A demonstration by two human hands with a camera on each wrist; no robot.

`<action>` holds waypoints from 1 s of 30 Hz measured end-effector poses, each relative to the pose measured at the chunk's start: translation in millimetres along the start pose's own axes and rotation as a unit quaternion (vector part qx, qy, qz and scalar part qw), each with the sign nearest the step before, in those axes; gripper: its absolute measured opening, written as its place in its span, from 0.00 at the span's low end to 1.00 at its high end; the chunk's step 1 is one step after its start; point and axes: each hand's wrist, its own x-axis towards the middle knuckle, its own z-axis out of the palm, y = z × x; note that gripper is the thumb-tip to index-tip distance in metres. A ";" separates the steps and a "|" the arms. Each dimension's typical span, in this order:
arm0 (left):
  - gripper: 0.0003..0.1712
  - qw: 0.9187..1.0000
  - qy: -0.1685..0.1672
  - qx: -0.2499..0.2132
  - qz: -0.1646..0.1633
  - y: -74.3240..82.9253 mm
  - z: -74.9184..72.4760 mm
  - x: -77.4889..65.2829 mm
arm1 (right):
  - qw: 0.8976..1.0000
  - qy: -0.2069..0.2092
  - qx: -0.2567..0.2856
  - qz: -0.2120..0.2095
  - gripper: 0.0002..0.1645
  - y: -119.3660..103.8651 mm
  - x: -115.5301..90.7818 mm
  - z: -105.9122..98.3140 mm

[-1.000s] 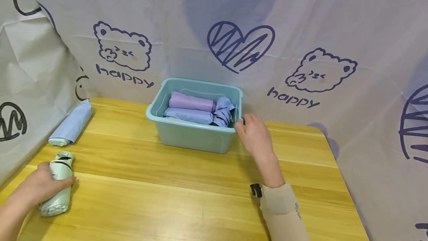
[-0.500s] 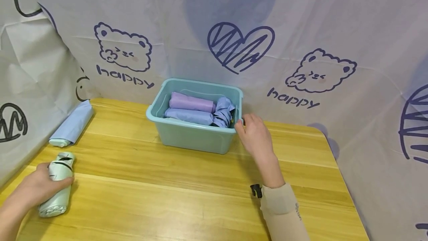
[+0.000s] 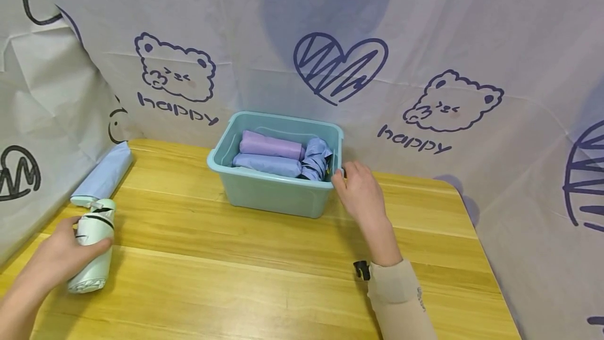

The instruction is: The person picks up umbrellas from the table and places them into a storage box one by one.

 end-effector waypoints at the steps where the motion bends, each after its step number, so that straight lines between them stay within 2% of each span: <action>1: 0.60 1.000 0.007 -0.004 0.000 3.1 0.8 0.2 | 1.000 -0.001 0.000 0.001 0.26 -0.1 0.0 0.1; 9: 0.59 0.997 0.049 -0.046 0.024 32.4 9.2 5.5 | 1.000 -0.002 0.001 0.004 0.26 -0.2 0.1 0.2; 21: 0.59 0.991 0.074 -0.105 0.036 76.8 13.2 17.3 | 1.000 0.000 0.002 0.000 0.26 -0.1 0.5 0.2; 30: 0.60 0.982 0.093 -0.157 0.043 109.5 10.8 27.2 | 1.000 0.001 0.005 0.000 0.25 1.6 1.0 1.1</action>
